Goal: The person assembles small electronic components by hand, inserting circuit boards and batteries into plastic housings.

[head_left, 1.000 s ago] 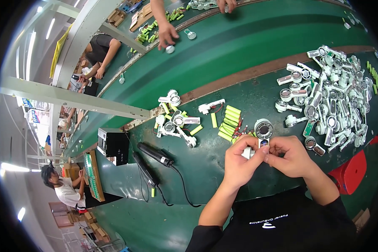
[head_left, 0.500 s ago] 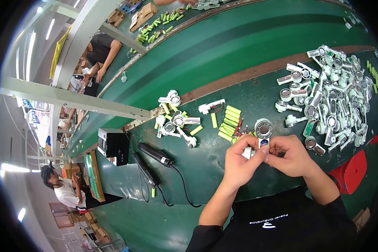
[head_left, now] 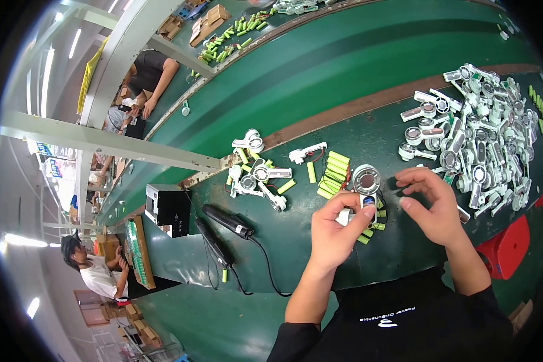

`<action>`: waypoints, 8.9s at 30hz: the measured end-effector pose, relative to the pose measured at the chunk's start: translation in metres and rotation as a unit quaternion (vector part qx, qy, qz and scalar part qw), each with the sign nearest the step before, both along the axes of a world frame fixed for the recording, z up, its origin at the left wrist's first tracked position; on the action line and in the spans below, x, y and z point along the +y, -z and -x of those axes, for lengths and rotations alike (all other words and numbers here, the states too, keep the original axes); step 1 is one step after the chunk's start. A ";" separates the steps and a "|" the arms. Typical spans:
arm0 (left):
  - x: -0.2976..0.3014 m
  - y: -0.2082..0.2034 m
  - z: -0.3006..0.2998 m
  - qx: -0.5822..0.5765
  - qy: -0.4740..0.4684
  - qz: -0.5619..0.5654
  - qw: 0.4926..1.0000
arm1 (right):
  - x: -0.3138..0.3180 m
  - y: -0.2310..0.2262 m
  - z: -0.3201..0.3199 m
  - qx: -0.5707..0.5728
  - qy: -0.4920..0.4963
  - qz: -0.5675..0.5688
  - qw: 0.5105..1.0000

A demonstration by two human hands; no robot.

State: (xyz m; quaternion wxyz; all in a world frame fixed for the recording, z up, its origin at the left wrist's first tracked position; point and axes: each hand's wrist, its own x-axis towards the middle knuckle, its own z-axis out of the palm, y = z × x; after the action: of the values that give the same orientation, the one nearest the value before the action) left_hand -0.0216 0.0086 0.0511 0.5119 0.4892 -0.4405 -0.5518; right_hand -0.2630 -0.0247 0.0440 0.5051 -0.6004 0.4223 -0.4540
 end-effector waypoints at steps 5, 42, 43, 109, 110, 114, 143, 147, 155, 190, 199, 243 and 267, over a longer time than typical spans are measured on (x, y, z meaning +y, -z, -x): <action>-0.002 -0.007 -0.003 0.030 0.001 -0.005 1.000 | 0.000 0.001 0.008 -0.012 0.009 -0.026 1.000; -0.027 0.027 -0.062 -0.454 -0.162 0.088 0.872 | -0.032 0.016 -0.042 0.237 -0.051 0.088 0.966; -0.033 0.029 -0.057 -0.495 -0.151 0.093 0.851 | -0.037 0.025 -0.049 0.238 -0.054 0.088 0.966; -0.023 0.030 -0.023 0.151 -0.064 0.027 0.986 | -0.005 -0.029 -0.089 0.160 -0.223 0.046 0.961; -0.023 0.030 -0.022 0.151 -0.064 0.027 0.986 | -0.004 -0.030 -0.090 0.162 -0.222 0.051 0.960; -0.021 0.031 -0.022 0.127 -0.072 0.057 0.988 | -0.003 -0.028 -0.092 0.175 -0.225 0.052 0.957; -0.044 0.002 -0.059 -0.100 -0.178 0.044 0.978 | -0.024 -0.014 -0.072 0.202 -0.037 0.173 0.963; -0.056 -0.023 -0.115 -0.503 -0.258 0.090 0.820 | -0.058 -0.009 -0.013 0.315 0.094 0.183 0.927; -0.052 -0.002 -0.072 -0.496 -0.178 0.229 0.818 | -0.082 0.013 0.007 0.474 0.022 0.276 0.836; -0.021 0.030 -0.048 -0.080 -0.099 0.052 0.990 | -0.048 -0.027 -0.022 0.071 -0.089 -0.046 0.992; -0.021 0.032 -0.039 0.405 0.027 0.031 0.913 | -0.031 -0.011 -0.047 -0.160 -0.170 -0.077 0.969; 0.004 0.048 -0.014 0.181 -0.049 0.072 0.980 | 0.015 -0.040 -0.110 0.203 -0.138 0.195 0.950; -0.002 0.038 0.006 0.177 -0.068 0.029 0.982 | 0.015 -0.020 -0.087 0.102 -0.102 0.135 0.980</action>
State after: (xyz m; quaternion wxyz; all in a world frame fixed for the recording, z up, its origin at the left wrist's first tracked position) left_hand -0.0276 0.0061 0.0129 0.6320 0.3975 -0.3251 -0.5804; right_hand -0.1756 -0.0094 0.0644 0.4173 -0.7460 0.3430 -0.3895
